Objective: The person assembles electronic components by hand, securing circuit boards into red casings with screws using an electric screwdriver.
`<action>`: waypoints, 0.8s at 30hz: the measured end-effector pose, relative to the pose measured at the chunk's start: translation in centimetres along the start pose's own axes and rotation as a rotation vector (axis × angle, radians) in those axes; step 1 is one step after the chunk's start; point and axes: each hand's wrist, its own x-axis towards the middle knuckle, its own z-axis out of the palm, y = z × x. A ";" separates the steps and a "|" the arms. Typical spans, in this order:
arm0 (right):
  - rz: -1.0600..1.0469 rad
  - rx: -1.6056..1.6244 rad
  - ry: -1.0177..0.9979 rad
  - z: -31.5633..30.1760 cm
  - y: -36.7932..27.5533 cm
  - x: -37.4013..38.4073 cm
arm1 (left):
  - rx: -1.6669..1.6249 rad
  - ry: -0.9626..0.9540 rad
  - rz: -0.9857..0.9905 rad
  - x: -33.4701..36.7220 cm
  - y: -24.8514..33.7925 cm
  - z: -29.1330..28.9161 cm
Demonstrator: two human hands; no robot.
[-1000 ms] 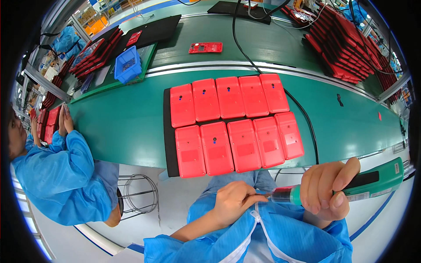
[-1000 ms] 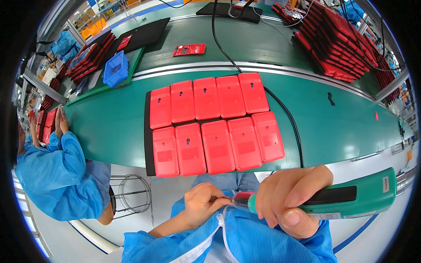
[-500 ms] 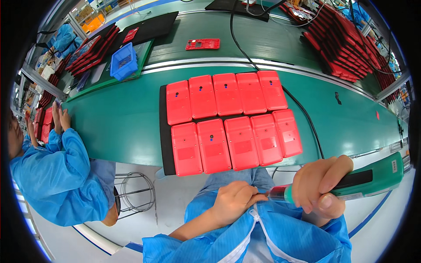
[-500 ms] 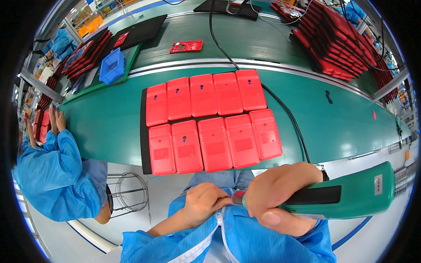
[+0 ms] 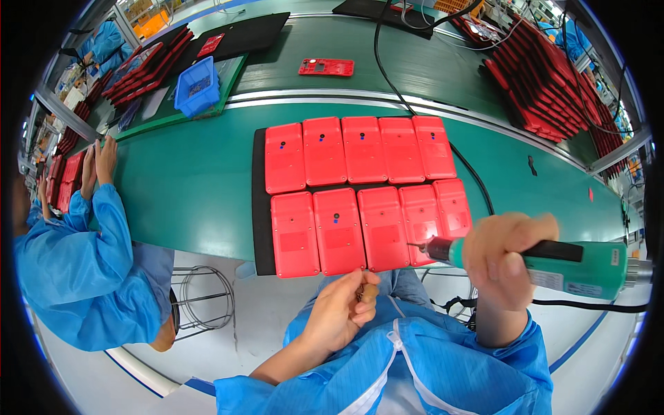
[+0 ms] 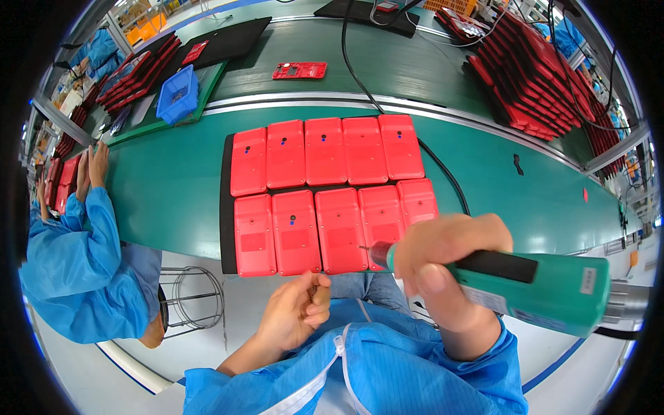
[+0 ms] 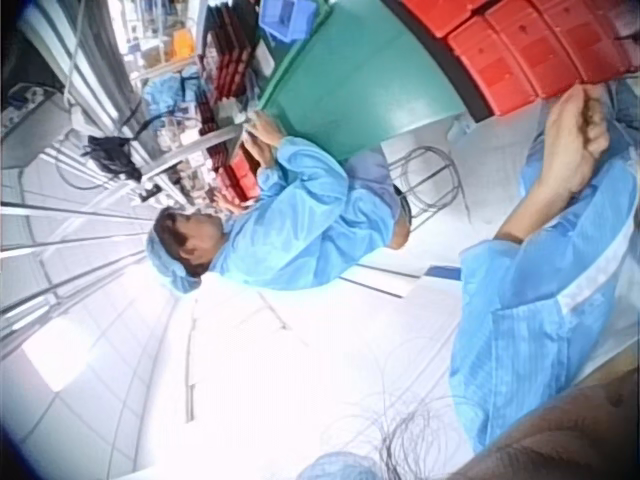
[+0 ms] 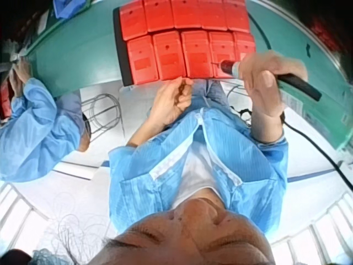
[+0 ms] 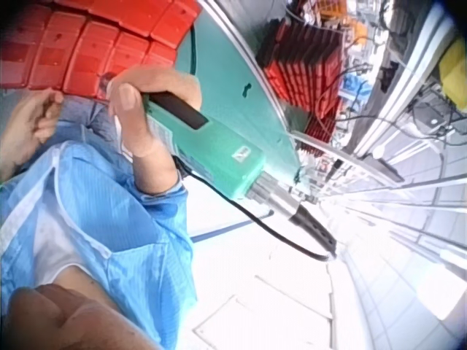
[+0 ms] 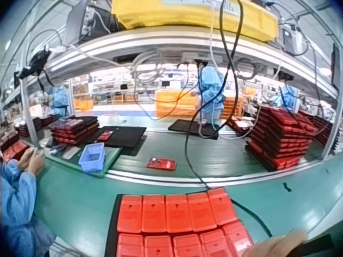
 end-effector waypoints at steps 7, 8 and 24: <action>0.018 -0.064 -0.049 0.0 1.8 0.3 | 0.003 0.028 -0.191 -1.0 -0.2 -0.5; 0.019 -0.065 -0.049 0.1 1.8 0.4 | 0.002 0.028 -0.191 -1.0 -0.3 -0.6; 0.099 -0.091 -0.085 0.5 2.1 0.9 | 0.114 -0.003 -0.102 -0.5 -1.0 -2.0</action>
